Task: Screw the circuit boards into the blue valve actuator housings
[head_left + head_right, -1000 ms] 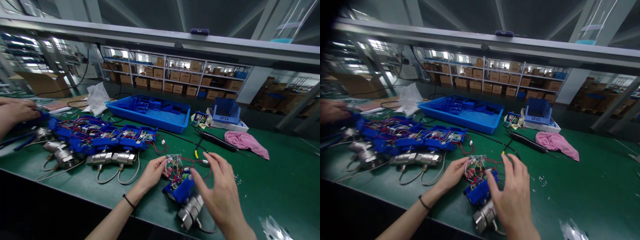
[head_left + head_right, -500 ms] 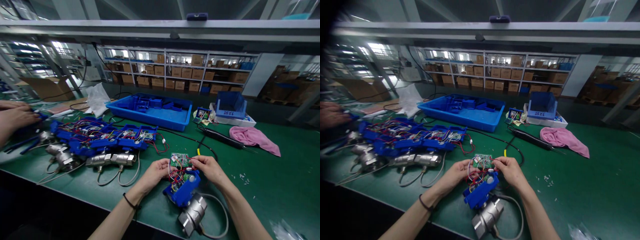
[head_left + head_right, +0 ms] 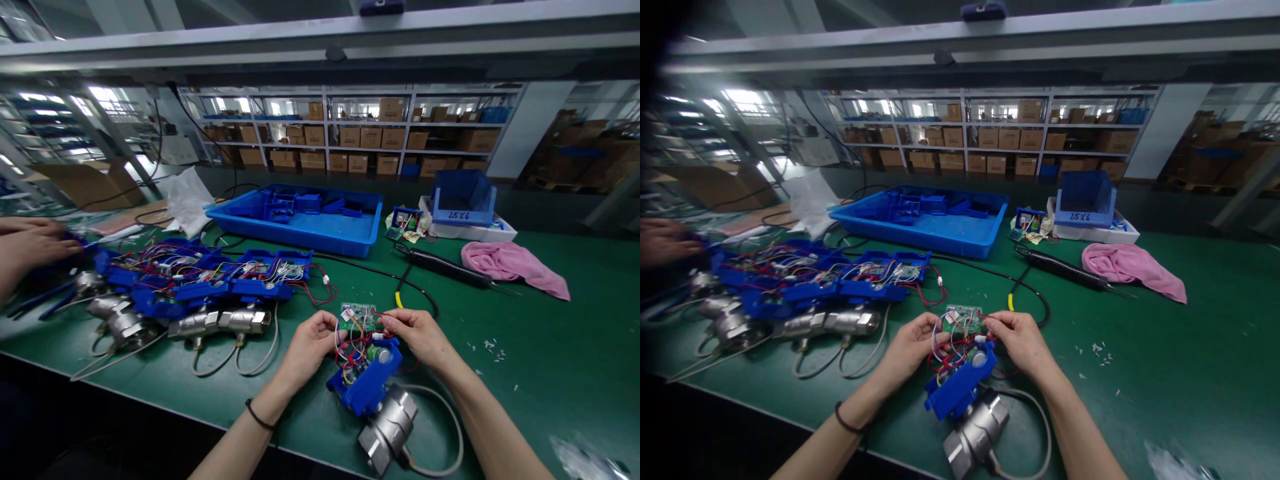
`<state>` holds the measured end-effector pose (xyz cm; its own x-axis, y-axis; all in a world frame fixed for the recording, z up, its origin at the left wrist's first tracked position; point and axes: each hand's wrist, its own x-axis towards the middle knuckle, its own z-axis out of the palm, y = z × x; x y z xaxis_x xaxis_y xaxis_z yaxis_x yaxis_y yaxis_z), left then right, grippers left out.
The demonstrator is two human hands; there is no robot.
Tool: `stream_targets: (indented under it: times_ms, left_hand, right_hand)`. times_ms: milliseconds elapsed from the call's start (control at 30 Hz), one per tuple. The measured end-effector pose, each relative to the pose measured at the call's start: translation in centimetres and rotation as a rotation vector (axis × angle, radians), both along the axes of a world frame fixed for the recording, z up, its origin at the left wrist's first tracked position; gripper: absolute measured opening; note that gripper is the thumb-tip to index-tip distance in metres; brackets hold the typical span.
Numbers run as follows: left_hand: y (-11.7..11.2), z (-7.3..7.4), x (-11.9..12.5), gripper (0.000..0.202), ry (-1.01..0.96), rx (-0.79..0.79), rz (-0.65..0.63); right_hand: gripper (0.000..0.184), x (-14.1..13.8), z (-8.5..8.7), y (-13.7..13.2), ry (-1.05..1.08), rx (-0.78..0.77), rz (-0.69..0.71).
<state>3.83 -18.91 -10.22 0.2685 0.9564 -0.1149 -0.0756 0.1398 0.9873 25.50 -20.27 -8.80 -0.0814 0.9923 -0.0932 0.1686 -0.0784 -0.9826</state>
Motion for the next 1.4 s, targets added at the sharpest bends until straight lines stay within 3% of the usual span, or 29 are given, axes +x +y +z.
stream_targets:
  times_ms: [367,700,833,967,1067,1200,1300,1400]
  left_hand:
    - [0.1,-0.3,-0.2,0.033,0.085,0.112,-0.002]
    - [0.4,1.5,-0.6,0.039,-0.047,-0.065,-0.034]
    - [1.0,2.4,-0.3,0.064,0.215,-0.149,-0.053]
    - [1.0,3.8,-0.2,0.070,0.427,-0.185,-0.150]
    - [0.7,4.4,-0.3,0.061,0.352,-0.266,-0.187]
    - [0.2,4.3,-0.3,0.046,0.188,-0.334,-0.131]
    - [-0.4,4.0,-0.1,0.036,0.077,-0.248,-0.052]
    - [-1.1,3.9,0.3,0.045,-0.005,-0.077,0.005]
  right_hand:
    - [0.036,0.1,-0.1,-0.1,-0.015,0.011,0.000]
    - [0.034,-0.2,0.3,-0.5,-0.071,0.164,0.022]
    - [0.028,-0.5,0.8,-0.9,-0.123,0.276,0.020]
    - [0.025,-0.6,1.2,-1.3,-0.160,0.349,0.037]
    - [0.025,-0.6,1.3,-1.4,-0.178,0.371,0.048]
    - [0.024,-0.5,1.3,-1.5,-0.201,0.357,0.045]
    - [0.023,-0.3,1.5,-1.5,-0.208,0.309,0.062]
    - [0.023,0.0,1.9,-1.5,-0.221,0.259,0.100]
